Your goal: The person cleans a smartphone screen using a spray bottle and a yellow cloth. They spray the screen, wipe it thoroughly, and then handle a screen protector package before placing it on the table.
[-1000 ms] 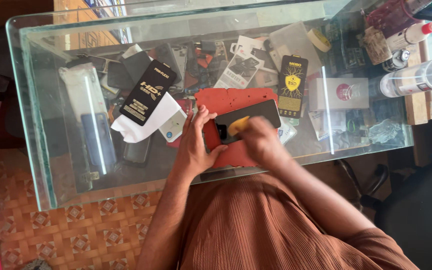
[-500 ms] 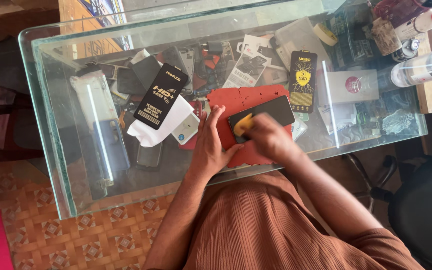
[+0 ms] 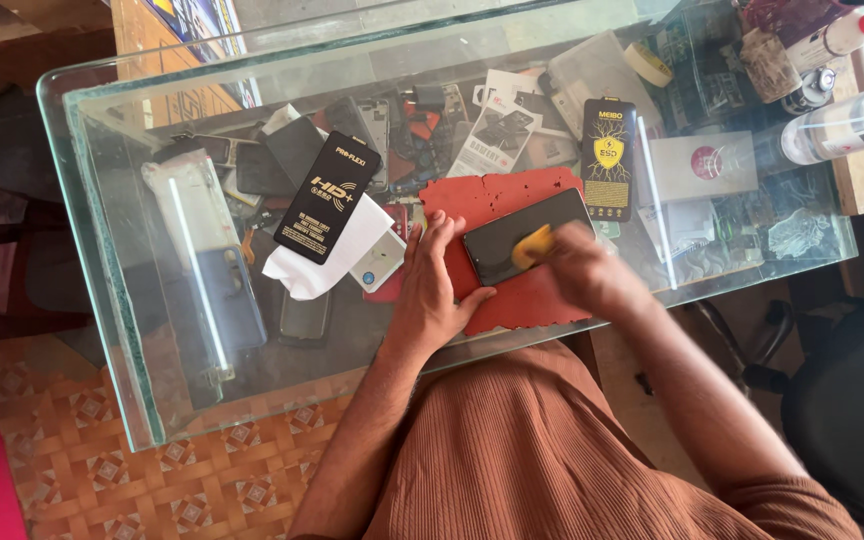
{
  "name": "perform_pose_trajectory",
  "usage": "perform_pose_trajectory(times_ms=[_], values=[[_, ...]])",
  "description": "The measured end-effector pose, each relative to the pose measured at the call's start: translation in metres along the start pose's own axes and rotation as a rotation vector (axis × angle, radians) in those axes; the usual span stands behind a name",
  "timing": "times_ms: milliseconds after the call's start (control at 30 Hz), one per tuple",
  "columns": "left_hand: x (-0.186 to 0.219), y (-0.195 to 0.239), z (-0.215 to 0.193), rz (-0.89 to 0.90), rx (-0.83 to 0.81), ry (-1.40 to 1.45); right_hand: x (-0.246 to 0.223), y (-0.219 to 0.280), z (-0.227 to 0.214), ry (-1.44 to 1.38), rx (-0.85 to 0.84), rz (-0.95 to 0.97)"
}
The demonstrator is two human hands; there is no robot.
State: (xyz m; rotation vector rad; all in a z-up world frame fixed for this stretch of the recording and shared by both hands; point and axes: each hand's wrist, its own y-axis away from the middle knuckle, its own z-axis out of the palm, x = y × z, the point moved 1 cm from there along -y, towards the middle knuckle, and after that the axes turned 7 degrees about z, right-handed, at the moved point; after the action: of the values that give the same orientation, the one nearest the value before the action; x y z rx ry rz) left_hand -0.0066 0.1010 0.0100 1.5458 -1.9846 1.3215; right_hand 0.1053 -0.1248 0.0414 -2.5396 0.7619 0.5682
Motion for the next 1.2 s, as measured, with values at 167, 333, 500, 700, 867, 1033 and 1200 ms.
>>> perform_pose_trajectory(times_ms=[167, 333, 500, 700, 867, 1033, 1200], values=[[-0.003, 0.000, 0.000, -0.009, -0.021, 0.038, -0.012, -0.012, 0.020, 0.164, 0.303, 0.198], [-0.004, 0.001, -0.004, 0.017, -0.053, 0.024, -0.048, -0.002, 0.043, -0.038, 0.072, -0.074], [-0.005, 0.001, -0.001, -0.003, -0.036, 0.069, -0.026, -0.011, 0.021, 0.134, 0.208, 0.194], [-0.003, 0.000, 0.001, -0.028, 0.017, 0.062, -0.040, -0.043, 0.042, 0.032, 0.150, -0.039], [-0.003, 0.000, 0.000, -0.021, 0.017, 0.090, -0.044, -0.041, 0.033, 0.084, 0.096, 0.019], [-0.003, 0.000, 0.001, -0.020, 0.026, 0.059, -0.043, -0.044, 0.032, 0.111, 0.039, -0.018], [-0.004, 0.001, 0.000, 0.004, 0.031, 0.060, -0.045, -0.048, 0.033, 0.160, 0.053, -0.004]])
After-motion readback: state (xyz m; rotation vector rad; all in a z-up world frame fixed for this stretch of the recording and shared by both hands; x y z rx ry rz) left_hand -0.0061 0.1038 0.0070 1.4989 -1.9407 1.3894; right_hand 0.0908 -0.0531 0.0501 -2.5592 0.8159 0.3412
